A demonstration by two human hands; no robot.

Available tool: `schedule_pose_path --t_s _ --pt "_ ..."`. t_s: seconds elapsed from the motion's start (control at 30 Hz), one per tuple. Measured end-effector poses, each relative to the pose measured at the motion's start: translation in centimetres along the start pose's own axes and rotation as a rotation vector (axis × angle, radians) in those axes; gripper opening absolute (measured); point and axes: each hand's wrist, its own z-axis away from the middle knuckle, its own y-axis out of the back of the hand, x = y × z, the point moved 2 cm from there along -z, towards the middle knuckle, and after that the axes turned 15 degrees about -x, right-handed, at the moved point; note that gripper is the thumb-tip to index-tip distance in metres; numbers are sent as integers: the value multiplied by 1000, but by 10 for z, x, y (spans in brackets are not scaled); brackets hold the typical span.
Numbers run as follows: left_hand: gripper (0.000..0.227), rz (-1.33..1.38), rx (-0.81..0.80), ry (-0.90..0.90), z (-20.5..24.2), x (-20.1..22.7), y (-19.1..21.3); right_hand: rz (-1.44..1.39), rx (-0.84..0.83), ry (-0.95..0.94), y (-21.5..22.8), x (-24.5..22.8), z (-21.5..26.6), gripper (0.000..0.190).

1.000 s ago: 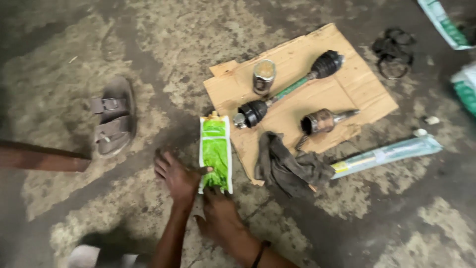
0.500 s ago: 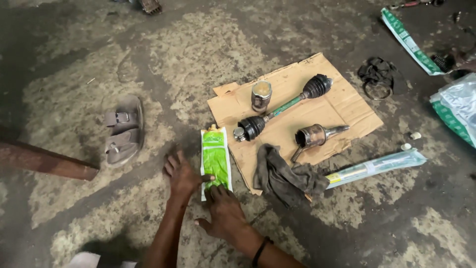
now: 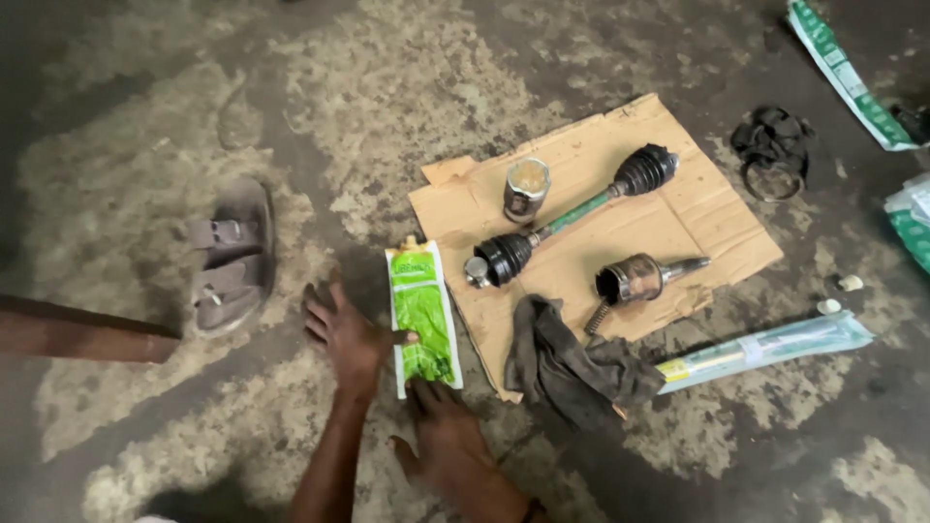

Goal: Applying grease to a CV axle joint and component.

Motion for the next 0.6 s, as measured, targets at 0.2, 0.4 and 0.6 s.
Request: schedule_pose_path --t_s 0.2,0.4,0.6 --pt "139 1 52 -52 -39 9 -15 14 42 14 -6 -1 -2 57" --pt "136 -44 -53 62 -12 4 3 54 103 44 8 -9 1 60" --pt "144 -221 -270 166 31 -9 -14 37 30 -35 -25 -4 35 60"
